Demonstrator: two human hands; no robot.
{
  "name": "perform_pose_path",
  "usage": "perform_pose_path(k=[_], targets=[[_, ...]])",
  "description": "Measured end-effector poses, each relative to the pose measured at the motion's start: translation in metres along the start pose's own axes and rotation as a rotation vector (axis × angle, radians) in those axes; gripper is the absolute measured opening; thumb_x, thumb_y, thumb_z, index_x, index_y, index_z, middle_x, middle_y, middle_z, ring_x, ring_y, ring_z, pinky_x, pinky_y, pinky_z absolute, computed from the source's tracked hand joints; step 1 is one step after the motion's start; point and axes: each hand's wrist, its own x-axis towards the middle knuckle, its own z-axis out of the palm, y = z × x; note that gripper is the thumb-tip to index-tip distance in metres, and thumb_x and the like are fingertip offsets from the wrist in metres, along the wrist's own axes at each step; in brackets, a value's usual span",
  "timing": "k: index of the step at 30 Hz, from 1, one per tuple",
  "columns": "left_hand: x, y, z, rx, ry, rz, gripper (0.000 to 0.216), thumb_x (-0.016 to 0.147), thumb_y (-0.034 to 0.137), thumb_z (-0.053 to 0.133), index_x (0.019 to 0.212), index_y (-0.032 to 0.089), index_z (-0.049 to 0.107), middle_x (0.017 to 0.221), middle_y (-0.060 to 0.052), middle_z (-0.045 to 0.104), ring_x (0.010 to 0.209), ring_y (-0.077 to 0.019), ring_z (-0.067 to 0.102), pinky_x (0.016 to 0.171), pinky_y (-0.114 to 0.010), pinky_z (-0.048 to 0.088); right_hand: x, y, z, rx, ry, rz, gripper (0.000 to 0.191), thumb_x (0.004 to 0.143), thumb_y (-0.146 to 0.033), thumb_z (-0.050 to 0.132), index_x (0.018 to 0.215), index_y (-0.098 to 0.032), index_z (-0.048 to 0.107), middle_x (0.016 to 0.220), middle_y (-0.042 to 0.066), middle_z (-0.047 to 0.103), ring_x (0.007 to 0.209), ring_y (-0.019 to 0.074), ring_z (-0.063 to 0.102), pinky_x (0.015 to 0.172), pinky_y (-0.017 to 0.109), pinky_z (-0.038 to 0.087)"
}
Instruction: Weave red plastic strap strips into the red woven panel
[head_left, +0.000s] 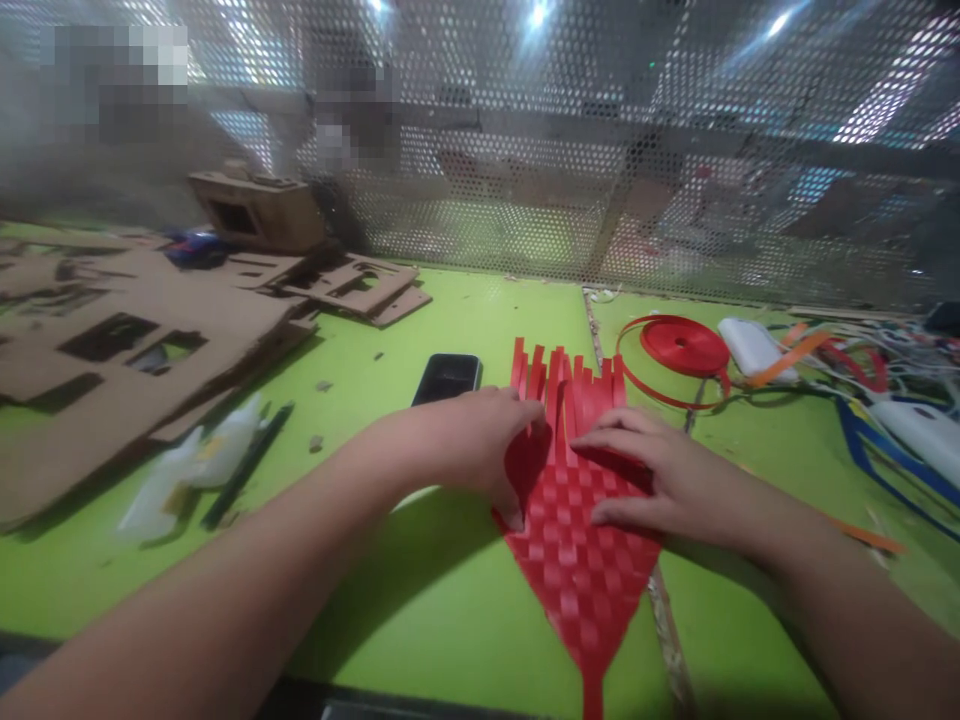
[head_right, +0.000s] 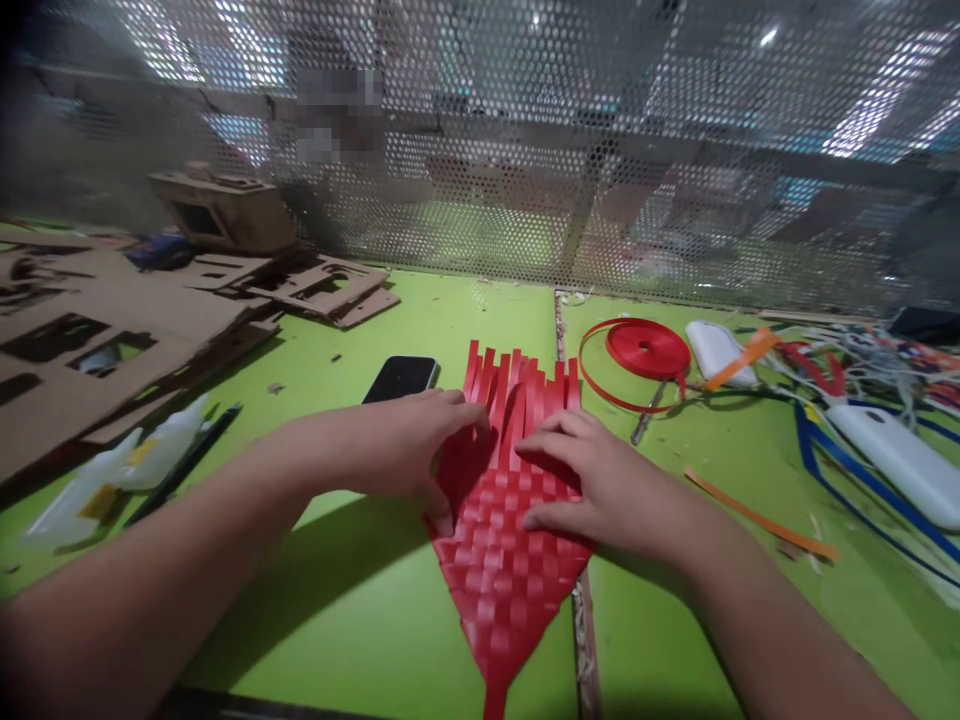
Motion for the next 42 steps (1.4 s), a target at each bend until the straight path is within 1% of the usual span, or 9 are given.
perform_pose_path(k=[9,15,21,26,28,30,33,37,42], targets=[[0.010,-0.014,-0.006,-0.004,0.160,0.023,0.051,0.073,0.059,0.074,0.110,0.026,0.068,0.109,-0.008,0.065,0.089,-0.0248,0.060,0.073,-0.034,0.045,0.007,0.002,0.004,-0.138,0.173,-0.021,0.054,0.093,-0.052,0.065,0.140,-0.027,0.062,0.142,0.014,0.057,0.132,0.0348,0.052,0.111,0.056,0.043],[0.006,-0.016,-0.002,0.041,0.094,0.063,0.084,0.059,0.068,0.079,0.130,0.029,0.058,0.123,-0.009,0.060,0.109,-0.0322,0.053,0.081,-0.037,0.047,0.007,0.009,0.011,-0.176,0.207,0.028,0.075,0.084,-0.066,0.071,0.145,-0.024,0.059,0.142,0.016,0.058,0.131,0.0384,0.052,0.110,0.061,0.043],[0.008,-0.013,0.003,0.100,0.113,0.062,0.075,0.056,0.065,0.081,0.115,0.024,0.058,0.116,-0.009,0.058,0.105,-0.0308,0.051,0.084,-0.039,0.046,0.008,0.009,0.011,-0.190,0.183,0.007,0.068,0.087,-0.063,0.069,0.142,-0.023,0.063,0.139,0.016,0.059,0.127,0.0362,0.054,0.108,0.058,0.046],[0.007,-0.013,0.002,0.074,0.080,0.044,0.078,0.058,0.063,0.081,0.121,0.025,0.058,0.120,-0.009,0.057,0.109,-0.0320,0.050,0.085,-0.040,0.047,0.008,0.006,0.009,-0.184,0.135,0.014,0.068,0.088,-0.065,0.065,0.144,-0.025,0.060,0.136,0.014,0.059,0.125,0.0356,0.054,0.105,0.058,0.047],[0.007,-0.014,0.002,0.057,0.071,0.037,0.089,0.058,0.062,0.081,0.135,0.028,0.052,0.127,-0.010,0.056,0.116,-0.0341,0.049,0.088,-0.042,0.047,0.010,0.004,0.011,-0.171,0.150,0.042,0.075,0.087,-0.067,0.065,0.148,-0.026,0.055,0.136,0.015,0.058,0.125,0.0369,0.053,0.104,0.060,0.047],[0.009,-0.015,0.001,0.046,0.076,0.048,0.108,0.058,0.059,0.082,0.152,0.034,0.036,0.136,-0.011,0.052,0.124,-0.0363,0.046,0.095,-0.046,0.045,0.013,0.002,0.014,-0.165,0.175,0.063,0.077,0.086,-0.069,0.064,0.149,-0.026,0.052,0.135,0.015,0.057,0.126,0.0374,0.052,0.104,0.061,0.046],[0.012,-0.016,0.001,0.053,0.069,0.076,0.123,0.057,0.058,0.083,0.161,0.043,0.019,0.141,-0.010,0.047,0.128,-0.0384,0.042,0.101,-0.050,0.043,0.019,-0.001,0.018,-0.162,0.198,0.072,0.074,0.086,-0.071,0.062,0.146,-0.028,0.055,0.132,0.014,0.057,0.123,0.0376,0.053,0.104,0.062,0.046],[0.016,-0.017,-0.001,0.094,0.044,0.087,0.111,0.056,0.061,0.083,0.156,0.043,0.037,0.130,-0.010,0.050,0.122,-0.0385,0.044,0.099,-0.051,0.044,0.022,-0.004,0.021,-0.160,0.189,0.087,0.068,0.087,-0.071,0.061,0.143,-0.032,0.059,0.127,0.013,0.057,0.121,0.0366,0.053,0.103,0.062,0.045],[0.015,-0.014,-0.002,0.082,0.043,0.085,0.105,0.056,0.061,0.082,0.152,0.040,0.045,0.122,-0.010,0.052,0.116,-0.0361,0.046,0.095,-0.049,0.045,0.021,-0.006,0.020,-0.122,0.166,0.106,0.062,0.088,-0.070,0.062,0.138,-0.033,0.061,0.129,0.010,0.057,0.123,0.0344,0.051,0.105,0.059,0.044]])
